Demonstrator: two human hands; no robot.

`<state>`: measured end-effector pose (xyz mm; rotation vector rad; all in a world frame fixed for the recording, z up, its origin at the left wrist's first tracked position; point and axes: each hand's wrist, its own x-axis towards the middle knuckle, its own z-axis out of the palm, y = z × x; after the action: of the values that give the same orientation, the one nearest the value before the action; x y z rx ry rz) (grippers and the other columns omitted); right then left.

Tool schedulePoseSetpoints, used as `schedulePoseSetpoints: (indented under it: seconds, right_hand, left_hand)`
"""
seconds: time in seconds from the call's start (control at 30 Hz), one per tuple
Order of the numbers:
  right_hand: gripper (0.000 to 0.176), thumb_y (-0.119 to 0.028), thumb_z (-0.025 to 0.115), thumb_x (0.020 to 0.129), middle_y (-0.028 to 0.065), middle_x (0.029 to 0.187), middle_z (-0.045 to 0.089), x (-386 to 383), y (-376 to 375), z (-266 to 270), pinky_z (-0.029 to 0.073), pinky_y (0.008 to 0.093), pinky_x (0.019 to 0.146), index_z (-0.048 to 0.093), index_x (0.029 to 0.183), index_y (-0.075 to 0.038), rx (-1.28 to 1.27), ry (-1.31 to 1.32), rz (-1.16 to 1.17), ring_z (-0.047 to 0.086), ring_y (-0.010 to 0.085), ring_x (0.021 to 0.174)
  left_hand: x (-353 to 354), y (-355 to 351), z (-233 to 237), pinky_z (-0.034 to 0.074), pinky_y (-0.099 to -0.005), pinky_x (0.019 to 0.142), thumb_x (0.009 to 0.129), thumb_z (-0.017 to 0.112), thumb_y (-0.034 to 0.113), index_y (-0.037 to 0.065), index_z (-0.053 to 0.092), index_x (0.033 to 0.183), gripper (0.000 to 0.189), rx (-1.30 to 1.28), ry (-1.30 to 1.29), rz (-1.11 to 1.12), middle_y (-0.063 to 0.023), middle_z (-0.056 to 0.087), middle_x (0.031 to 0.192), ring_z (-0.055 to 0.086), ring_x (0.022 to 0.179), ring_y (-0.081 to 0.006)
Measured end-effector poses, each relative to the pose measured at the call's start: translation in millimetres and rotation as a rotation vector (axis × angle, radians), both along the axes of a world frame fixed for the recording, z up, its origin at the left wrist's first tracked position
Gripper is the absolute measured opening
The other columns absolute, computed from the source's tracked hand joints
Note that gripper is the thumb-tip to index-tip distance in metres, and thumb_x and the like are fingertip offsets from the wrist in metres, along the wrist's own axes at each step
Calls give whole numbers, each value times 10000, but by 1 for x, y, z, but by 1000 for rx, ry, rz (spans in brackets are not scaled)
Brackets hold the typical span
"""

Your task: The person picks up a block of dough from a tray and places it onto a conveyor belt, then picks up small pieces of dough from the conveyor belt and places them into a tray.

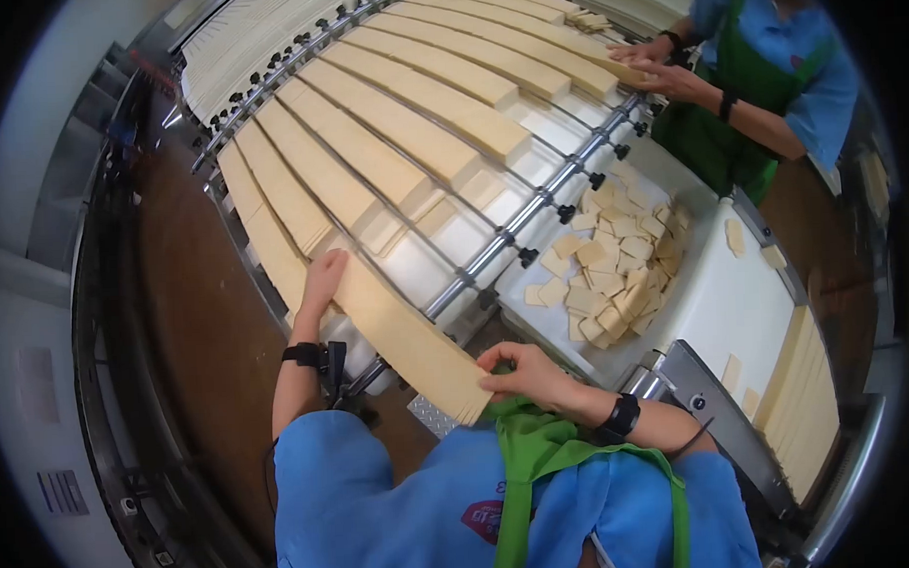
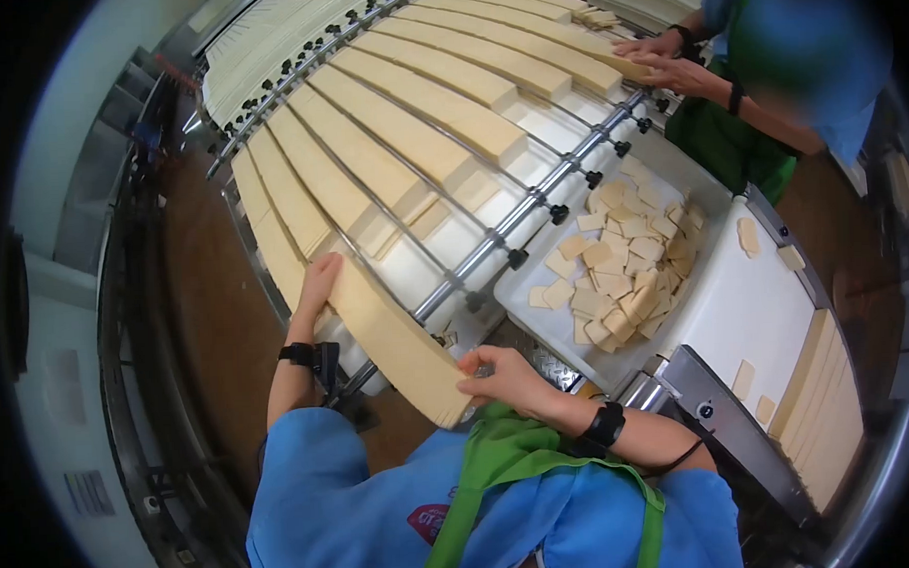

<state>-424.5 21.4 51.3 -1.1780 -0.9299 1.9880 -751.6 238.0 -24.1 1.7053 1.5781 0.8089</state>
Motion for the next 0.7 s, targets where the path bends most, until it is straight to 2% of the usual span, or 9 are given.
schedulePoseSetpoints:
  seconds: [0.07,0.1,0.2,0.3,0.4,0.5,0.6,0.7]
  right_hand:
    - [259,-39,637,760,39,952,507,-15,-3,9,536,233,688,532,993,10,-102,54,0,555,118,831]
    - [278,-35,631,765,46,975,490,-18,-1,18,535,233,695,515,1013,11,-88,29,43,559,126,839]
    - [272,-28,618,773,50,981,485,-26,0,20,532,231,699,507,1018,8,-63,14,85,562,128,840]
    - [269,-24,604,783,48,990,487,-35,5,19,532,230,698,495,1028,3,-44,2,50,564,126,839]
    - [283,-35,601,783,61,963,478,-50,17,17,538,250,695,487,1036,20,-66,44,-21,554,150,845]
    - [303,-27,598,767,77,987,466,-71,31,1,539,253,667,483,1041,33,-20,28,-87,552,163,853]
    - [328,-28,596,757,79,987,476,-75,34,-3,535,256,649,481,1058,35,19,-5,-111,551,166,850]
    - [356,-31,599,752,80,988,493,-74,30,-8,529,256,634,479,1082,31,69,-39,-92,551,166,840]
  left_hand:
    - [10,1,23,444,-358,711,849,487,301,-14,589,813,333,-27,386,-163,-185,603,786,565,783,-327]
    - [8,3,26,435,-401,709,810,511,318,-1,568,778,326,133,469,-267,-243,561,756,520,801,-406]
    - [2,2,45,411,-412,747,778,540,307,9,581,808,303,283,738,-408,-208,556,845,507,883,-359]
    - [-8,-1,51,377,-415,815,744,568,303,30,598,825,287,539,787,-335,-187,509,1009,453,1002,-330]
    - [-14,6,49,339,-421,872,721,604,253,36,591,877,268,628,825,-175,-168,452,1104,395,1075,-319]
    - [-16,4,55,341,-418,875,691,640,206,31,567,933,307,705,791,-22,-177,463,1092,401,1069,-337]
    - [-9,-26,64,335,-419,887,702,642,163,10,541,974,329,613,549,100,-183,458,1108,401,1068,-346]
    - [2,-85,60,329,-408,922,758,608,157,-17,517,1031,337,513,192,120,-190,478,1119,435,1062,-341]
